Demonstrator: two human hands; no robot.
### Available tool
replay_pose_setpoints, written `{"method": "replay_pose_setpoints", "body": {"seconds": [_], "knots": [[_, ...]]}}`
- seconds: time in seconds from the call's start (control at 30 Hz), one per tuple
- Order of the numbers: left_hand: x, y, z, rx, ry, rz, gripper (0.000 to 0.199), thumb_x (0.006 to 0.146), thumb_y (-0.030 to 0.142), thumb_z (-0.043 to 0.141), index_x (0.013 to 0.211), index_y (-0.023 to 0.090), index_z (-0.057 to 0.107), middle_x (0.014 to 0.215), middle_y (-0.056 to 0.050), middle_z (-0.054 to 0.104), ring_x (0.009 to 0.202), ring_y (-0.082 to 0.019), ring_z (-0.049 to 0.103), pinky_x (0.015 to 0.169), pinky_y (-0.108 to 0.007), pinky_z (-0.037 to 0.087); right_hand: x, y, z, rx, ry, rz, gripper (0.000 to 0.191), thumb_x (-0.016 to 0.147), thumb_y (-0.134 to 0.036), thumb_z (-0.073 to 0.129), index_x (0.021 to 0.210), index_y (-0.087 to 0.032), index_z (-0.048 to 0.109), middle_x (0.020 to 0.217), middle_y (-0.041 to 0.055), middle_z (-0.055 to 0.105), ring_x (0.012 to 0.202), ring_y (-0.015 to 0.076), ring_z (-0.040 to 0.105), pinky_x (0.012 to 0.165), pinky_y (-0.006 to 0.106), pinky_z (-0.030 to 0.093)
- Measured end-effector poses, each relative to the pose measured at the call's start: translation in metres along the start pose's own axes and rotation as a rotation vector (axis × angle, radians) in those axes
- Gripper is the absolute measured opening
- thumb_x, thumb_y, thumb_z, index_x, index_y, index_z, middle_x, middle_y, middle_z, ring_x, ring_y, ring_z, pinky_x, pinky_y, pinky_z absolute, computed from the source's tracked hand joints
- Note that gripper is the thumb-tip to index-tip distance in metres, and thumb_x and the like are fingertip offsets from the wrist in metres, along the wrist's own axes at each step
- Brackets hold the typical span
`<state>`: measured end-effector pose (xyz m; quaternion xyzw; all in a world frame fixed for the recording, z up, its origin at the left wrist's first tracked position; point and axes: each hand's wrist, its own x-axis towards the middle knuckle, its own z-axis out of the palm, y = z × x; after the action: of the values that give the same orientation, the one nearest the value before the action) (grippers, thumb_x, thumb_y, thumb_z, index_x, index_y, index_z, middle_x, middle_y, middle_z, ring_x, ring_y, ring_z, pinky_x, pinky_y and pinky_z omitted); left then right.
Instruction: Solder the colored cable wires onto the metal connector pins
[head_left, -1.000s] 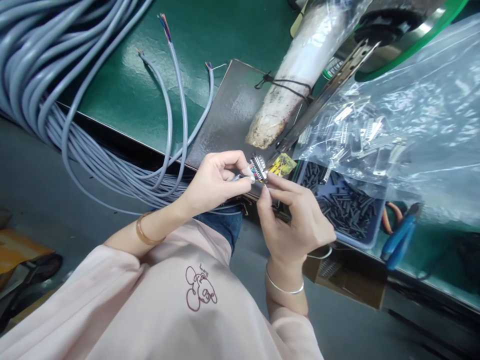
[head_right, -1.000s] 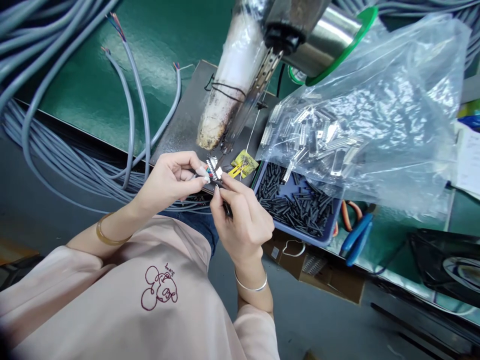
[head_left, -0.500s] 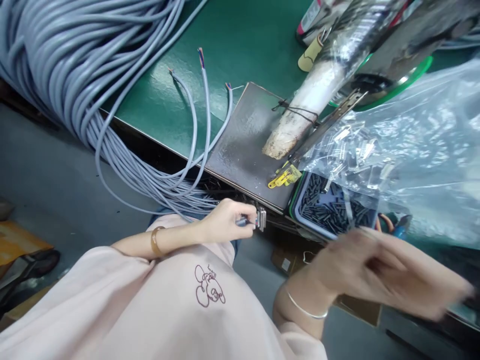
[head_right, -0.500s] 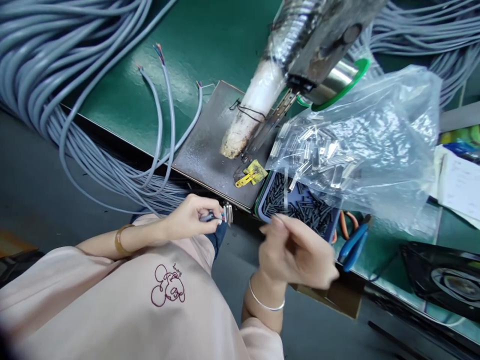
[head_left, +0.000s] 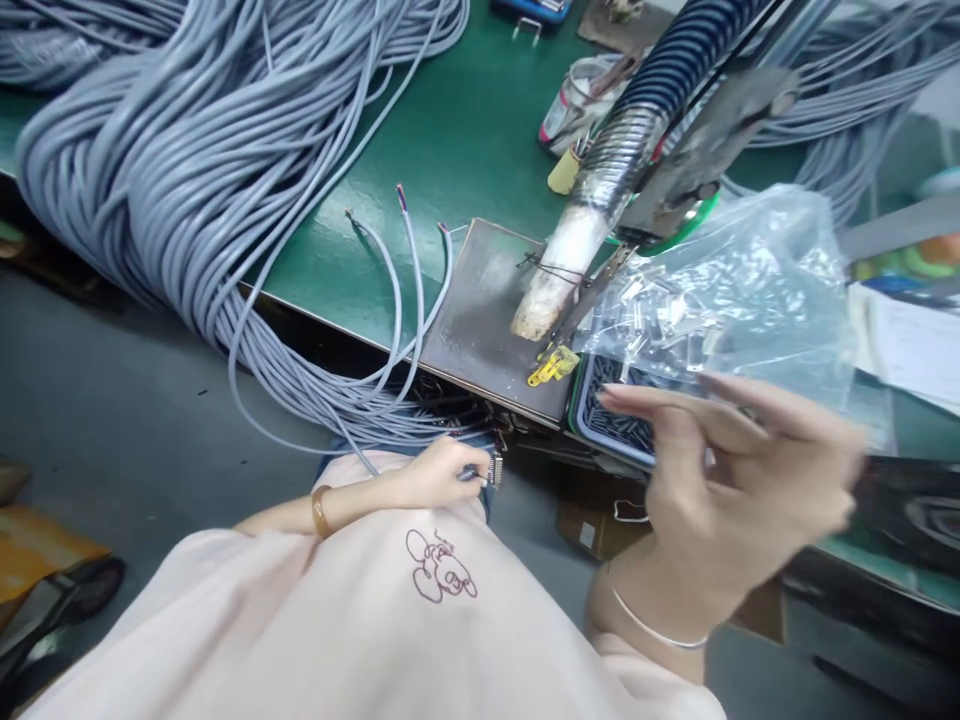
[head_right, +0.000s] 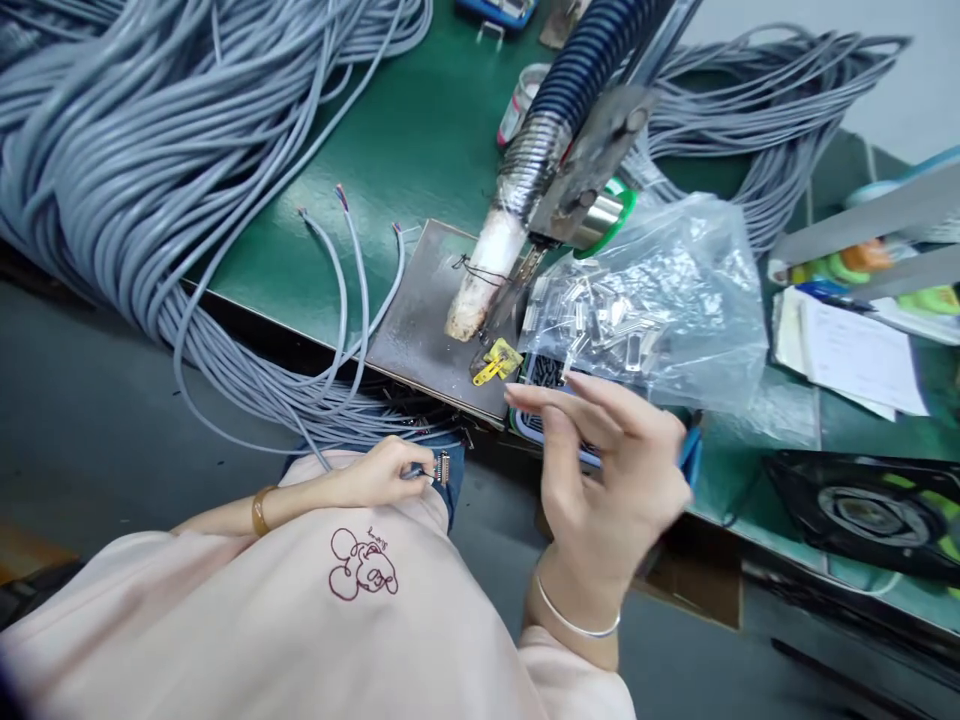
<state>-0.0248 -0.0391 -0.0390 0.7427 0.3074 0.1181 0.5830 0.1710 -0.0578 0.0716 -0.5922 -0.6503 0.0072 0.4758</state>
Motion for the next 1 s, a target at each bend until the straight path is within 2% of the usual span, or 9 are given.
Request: {"method": "replay_pose_setpoints", "body": {"seconds": [0.17,0.3,0.43,0.57,0.67,0.77,0.87,0.93,1.0], "knots": [[-0.006,-0.003,-0.011,0.047,-0.048,-0.036,0.017,0.087,0.014,0.063,0.096,0.009,0.076,0.096,-0.009,0.077,0.079,-0.015,0.066,0.079,-0.023,0.046,0.007,0.012,0.010,0.017,-0.055,-0.010,0.012,0.089,-0.015,0.072,0.086,-0.020,0.062,0.084,-0.0022,0.077,0.083,0.0184,0.077,0.097,0.031,0.062],[-0.011,-0.002,-0.019,0.110,-0.122,-0.051,0.030,0.089,0.018,0.063,0.114,0.011,0.078,0.112,-0.013,0.076,0.098,-0.024,0.072,0.093,-0.031,0.048,0.002,0.016,0.004,0.105,0.062,0.091,0.014,0.088,-0.020,0.074,0.084,-0.019,0.060,0.070,-0.0021,0.072,0.060,0.0169,0.073,0.069,0.024,0.064],[-0.018,0.003,-0.034,0.142,-0.157,-0.027,0.044,0.089,0.019,0.062,0.130,0.012,0.072,0.119,-0.014,0.074,0.098,-0.023,0.073,0.089,-0.031,0.052,-0.001,0.010,-0.002,0.137,0.169,0.095,0.020,0.086,-0.030,0.075,0.080,-0.020,0.059,0.060,-0.0019,0.065,0.044,0.0178,0.063,0.039,0.025,0.048],[-0.026,0.007,-0.063,-0.019,-0.191,0.007,0.053,0.088,0.027,0.065,0.137,0.009,0.067,0.117,-0.016,0.075,0.088,-0.020,0.074,0.080,-0.027,0.056,0.002,0.004,0.002,0.050,0.105,0.188,0.027,0.086,-0.046,0.074,0.083,-0.021,0.062,0.064,0.0006,0.065,0.053,0.0209,0.067,0.044,0.031,0.052],[-0.031,0.010,-0.086,-0.139,-0.351,0.013,0.062,0.090,0.037,0.065,0.145,0.008,0.059,0.129,-0.019,0.070,0.101,-0.023,0.075,0.081,-0.028,0.060,0.003,0.004,0.006,0.005,0.064,0.216,0.029,0.086,-0.050,0.072,0.088,-0.022,0.064,0.068,0.0019,0.066,0.062,0.0220,0.069,0.051,0.033,0.056],[-0.035,0.010,-0.096,-0.059,-0.483,0.035,0.079,0.092,0.044,0.064,0.158,0.007,0.042,0.150,-0.021,0.053,0.128,-0.028,0.064,0.099,-0.035,0.057,0.002,0.007,0.001,-0.060,0.055,0.213,0.028,0.088,-0.050,0.071,0.088,-0.023,0.064,0.070,0.0017,0.065,0.065,0.0214,0.069,0.055,0.034,0.056],[-0.040,0.008,-0.094,0.110,-0.540,0.050,0.085,0.095,0.048,0.059,0.162,0.003,0.030,0.164,-0.022,0.031,0.151,-0.033,0.040,0.123,-0.044,0.037,0.001,0.014,-0.013,-0.146,0.054,0.156,0.023,0.090,-0.045,0.069,0.085,-0.024,0.062,0.068,-0.0002,0.063,0.059,0.0184,0.065,0.056,0.033,0.055],[-0.044,0.007,-0.091,0.157,-0.527,0.013,0.081,0.098,0.049,0.056,0.162,0.006,0.032,0.165,-0.020,0.029,0.155,-0.032,0.033,0.127,-0.048,0.029,0.002,0.022,-0.021,-0.215,0.073,0.053,0.019,0.091,-0.036,0.069,0.080,-0.024,0.059,0.064,-0.0023,0.061,0.051,0.0145,0.059,0.054,0.029,0.052],[-0.046,0.008,-0.092,0.144,-0.384,-0.010,0.068,0.097,0.046,0.058,0.155,0.012,0.047,0.159,-0.018,0.043,0.146,-0.030,0.048,0.120,-0.046,0.041,0.003,0.037,-0.026,-0.299,0.118,-0.051,0.020,0.089,-0.028,0.069,0.075,-0.023,0.055,0.059,-0.0036,0.059,0.044,0.0115,0.052,0.049,0.026,0.045]]}}
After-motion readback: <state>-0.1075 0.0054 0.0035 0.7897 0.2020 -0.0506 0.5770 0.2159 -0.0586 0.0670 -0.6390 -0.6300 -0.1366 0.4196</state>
